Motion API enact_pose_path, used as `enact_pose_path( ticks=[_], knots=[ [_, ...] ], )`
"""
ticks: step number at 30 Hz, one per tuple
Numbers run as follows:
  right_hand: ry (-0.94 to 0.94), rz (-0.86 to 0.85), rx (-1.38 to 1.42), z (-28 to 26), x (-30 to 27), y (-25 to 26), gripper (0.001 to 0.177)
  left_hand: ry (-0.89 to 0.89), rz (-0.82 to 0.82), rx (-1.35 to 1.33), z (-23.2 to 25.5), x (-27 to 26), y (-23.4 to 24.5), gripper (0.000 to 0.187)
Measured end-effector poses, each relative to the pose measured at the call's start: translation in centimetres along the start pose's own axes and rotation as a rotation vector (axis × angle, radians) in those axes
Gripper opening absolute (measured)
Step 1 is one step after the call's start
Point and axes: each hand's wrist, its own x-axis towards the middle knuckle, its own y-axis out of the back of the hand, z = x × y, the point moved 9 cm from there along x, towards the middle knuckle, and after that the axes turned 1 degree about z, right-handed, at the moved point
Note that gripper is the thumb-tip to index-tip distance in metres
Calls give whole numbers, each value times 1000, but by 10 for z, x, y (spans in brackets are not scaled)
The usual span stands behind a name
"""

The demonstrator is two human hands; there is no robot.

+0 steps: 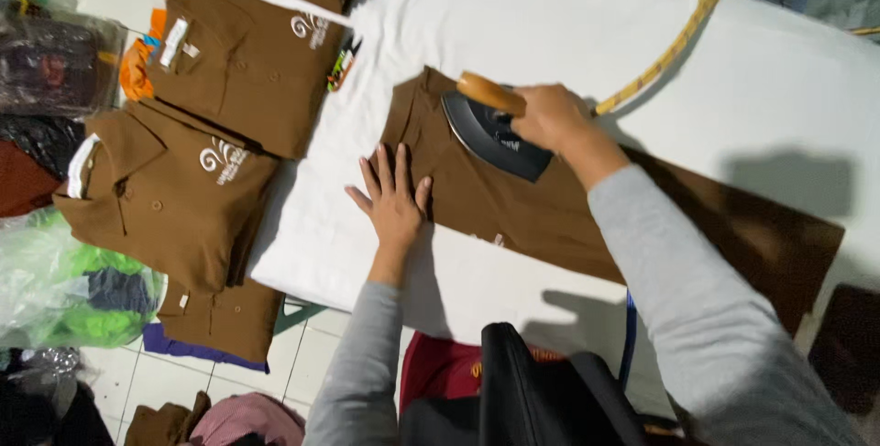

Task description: The person irons brown shirts on a padded surface using a steam iron, then folds the ironed shirts and places them onto a stack.

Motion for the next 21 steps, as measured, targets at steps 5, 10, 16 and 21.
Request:
enact_pose_path(
  ticks=[5,10,16,21],
  knots=[
    [9,-149,-48,-1,-57,9,40,-11,12,82,4,-1,4,60],
    [58,-317,-263,34,-154,-32,49,-19,56,124,-1,-2,-4,63],
    [7,-150,-117,63,-190,-27,32,-8,127,150,34,-24,-8,62],
    [-302,-3,-116,143,-179,8,33,-438,-47,122,136,-81,-48,74]
  ],
)
